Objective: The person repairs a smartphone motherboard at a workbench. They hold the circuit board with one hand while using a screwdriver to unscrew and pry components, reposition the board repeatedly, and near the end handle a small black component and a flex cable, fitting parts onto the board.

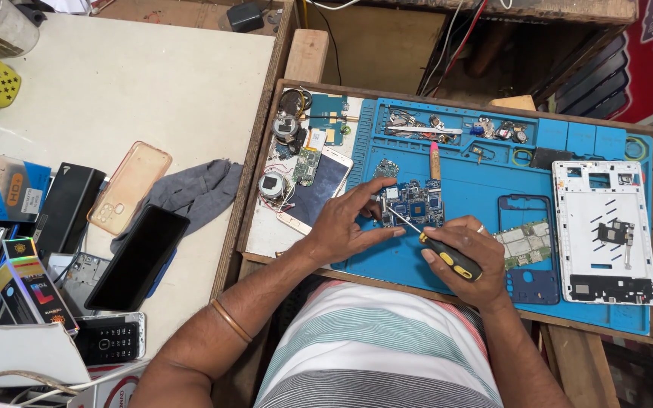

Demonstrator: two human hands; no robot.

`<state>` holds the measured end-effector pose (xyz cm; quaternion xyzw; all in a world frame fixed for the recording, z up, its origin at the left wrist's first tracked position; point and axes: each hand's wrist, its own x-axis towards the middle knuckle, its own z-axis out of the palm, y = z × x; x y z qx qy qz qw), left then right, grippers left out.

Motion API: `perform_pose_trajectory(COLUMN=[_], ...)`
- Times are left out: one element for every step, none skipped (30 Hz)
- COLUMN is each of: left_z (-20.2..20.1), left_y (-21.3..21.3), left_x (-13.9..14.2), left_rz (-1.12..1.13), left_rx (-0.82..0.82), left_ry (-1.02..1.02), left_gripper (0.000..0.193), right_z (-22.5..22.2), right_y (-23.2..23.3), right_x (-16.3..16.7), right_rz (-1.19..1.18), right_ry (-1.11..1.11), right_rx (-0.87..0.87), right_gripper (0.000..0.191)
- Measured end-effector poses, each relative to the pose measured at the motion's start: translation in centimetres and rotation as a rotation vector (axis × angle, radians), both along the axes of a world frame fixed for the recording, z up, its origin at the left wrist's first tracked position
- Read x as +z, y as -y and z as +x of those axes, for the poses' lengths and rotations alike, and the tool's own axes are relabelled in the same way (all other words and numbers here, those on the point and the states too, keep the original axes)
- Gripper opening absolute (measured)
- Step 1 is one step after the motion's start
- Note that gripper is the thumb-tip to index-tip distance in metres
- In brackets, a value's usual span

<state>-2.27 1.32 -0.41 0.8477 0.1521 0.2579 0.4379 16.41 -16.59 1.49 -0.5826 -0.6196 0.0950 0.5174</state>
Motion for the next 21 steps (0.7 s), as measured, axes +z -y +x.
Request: perform_pose_trajectory(left_z=[0.01,0.00,-0.01,0.02,0.05,0.05,0.01,-0.04,-0.05,-0.05,-0.04,-0.02,0.02,0.03,0.02,0.03,0.03,0.05,0.05,0.03,0.00], left_y=[-0.02,-0.02,0.00,-0.02,-0.08,-0.07,-0.01,0.02,-0.02,-0.05,-0.03,-0.04,-0.07,-0.08,-0.04,-0.01,0.03,0.04,-0.01,-0.08,-0.10], left_x=[0.04,0.09,0.13,0.18,0.22,0.24,0.24,0.22,0.20,0.17,0.12,0.06,0.02,-0.01,-0.04,-0.07,-0.07,-0.07,-0.03,0.01,0.06], left_rz=[0.001,0.006,0.012,0.018,0.013,0.007,0.000,0.000,-0.001,-0.001,0.008,0.018,0.031,0.025,0.018,0.012,0.004,-0.003,-0.007,0.009,0.024], left_rx=[0.002,0.001,0.000,-0.001,-0.002,-0.002,-0.002,-0.003,-0.004,-0.005,-0.006,-0.008,-0.009,-0.009,-0.009,-0.008,-0.008,-0.007,-0.006,-0.008,-0.011], left_ry=[-0.009,-0.001,0.008,0.017,0.012,0.006,-0.001,0.001,0.004,0.006,0.018,0.029,0.043,0.035,0.026,0.018,0.002,-0.013,-0.027,-0.003,0.020], left_gripper=[0.086,0.086,0.086,0.086,0.086,0.085,0.085,0.085,0.085,0.085,0.085,0.085,0.086,0.086,0.086,0.086,0.086,0.087,0.087,0.086,0.086], right_z=[0.00,-0.01,-0.02,-0.03,-0.05,-0.10,-0.12,-0.10,-0.07,-0.08,-0.07,-0.08,-0.09,-0.10,-0.13,-0.13,-0.15,-0.15,-0.16,-0.19,-0.18], right_y=[0.01,-0.01,-0.02,-0.05,-0.07,-0.06,-0.04,-0.02,-0.01,-0.02,-0.01,0.02,0.03,0.03,0.05,0.06,0.07,0.02,-0.03,-0.07,-0.13], right_x=[-0.03,-0.06,-0.08,-0.08,-0.08,-0.06,-0.04,-0.01,0.04,0.07,0.10,0.13,0.16,0.19,0.21,0.23,0.24,0.23,0.22,0.22,0.20], right_rz=[-0.002,-0.005,-0.007,-0.009,-0.011,-0.015,-0.014,-0.015,-0.016,-0.013,-0.011,-0.008,-0.008,-0.007,-0.007,-0.011,-0.016,-0.018,-0.020,-0.022,-0.024], right_ry=[-0.006,-0.012,-0.019,-0.018,-0.017,-0.017,-0.009,-0.001,0.006,0.004,0.002,0.001,0.000,-0.001,-0.003,-0.001,0.001,0.003,-0.001,-0.005,-0.008], right_rx=[-0.004,-0.009,-0.013,-0.013,-0.012,-0.011,-0.008,-0.006,-0.003,-0.010,-0.016,-0.022,-0.024,-0.026,-0.028,-0.031,-0.034,-0.038,-0.036,-0.034,-0.032], right_gripper=[0.037,0.037,0.036,0.037,0.037,0.037,0.037,0.037,0.037,0.036,0.036,0.035,0.035,0.035,0.035,0.035,0.035,0.035,0.035,0.035,0.035])
